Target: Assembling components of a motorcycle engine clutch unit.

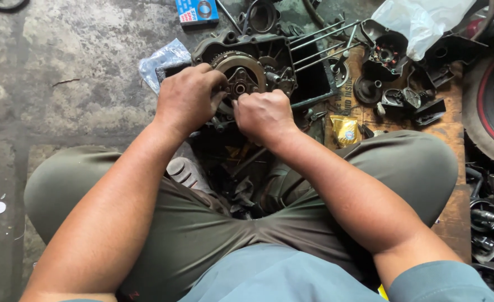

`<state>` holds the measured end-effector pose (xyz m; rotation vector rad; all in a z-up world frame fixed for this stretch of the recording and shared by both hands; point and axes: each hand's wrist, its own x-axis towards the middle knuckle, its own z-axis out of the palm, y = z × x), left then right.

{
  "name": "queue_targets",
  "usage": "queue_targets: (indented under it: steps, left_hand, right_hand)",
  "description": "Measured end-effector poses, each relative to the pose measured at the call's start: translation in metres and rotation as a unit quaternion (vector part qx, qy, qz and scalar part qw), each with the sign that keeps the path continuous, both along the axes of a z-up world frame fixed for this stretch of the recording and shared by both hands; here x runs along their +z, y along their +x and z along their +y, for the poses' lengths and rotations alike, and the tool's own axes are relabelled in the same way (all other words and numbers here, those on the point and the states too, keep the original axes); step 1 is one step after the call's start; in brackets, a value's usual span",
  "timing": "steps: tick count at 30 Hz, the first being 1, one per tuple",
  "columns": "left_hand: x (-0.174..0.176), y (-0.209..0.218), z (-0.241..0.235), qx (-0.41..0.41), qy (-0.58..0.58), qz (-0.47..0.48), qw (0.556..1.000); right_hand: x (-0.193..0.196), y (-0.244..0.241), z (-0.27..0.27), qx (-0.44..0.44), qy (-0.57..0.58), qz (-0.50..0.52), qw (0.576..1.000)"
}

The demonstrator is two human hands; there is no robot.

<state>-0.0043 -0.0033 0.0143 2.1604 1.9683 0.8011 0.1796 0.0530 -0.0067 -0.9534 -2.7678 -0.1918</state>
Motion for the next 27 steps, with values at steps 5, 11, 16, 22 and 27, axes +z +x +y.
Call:
queue_targets:
  steps: [5,11,16,22,27]
  left_hand:
    - [-0.001,-0.001,0.0,-0.001,0.006,-0.002,1.0]
    - [0.001,-0.001,0.0,-0.001,0.007,0.01,1.0]
    - [0.0,0.001,-0.001,0.002,-0.004,0.012,1.0]
    - [-0.001,-0.001,0.0,0.001,-0.001,0.009,1.0]
    - [0.0,-0.002,-0.002,-0.002,0.008,0.004,1.0]
  right_hand:
    - [0.009,-0.001,-0.002,0.0,-0.009,0.003,1.0]
    - [0.006,-0.001,-0.002,-0.005,-0.018,-0.002,1.0]
    - [0.001,0.0,-0.005,-0.004,0.001,0.017,1.0]
    - [0.007,0.001,-0.001,-0.015,-0.024,-0.003,1.0]
    - [0.0,0.002,-0.002,0.008,0.011,-0.001,1.0]
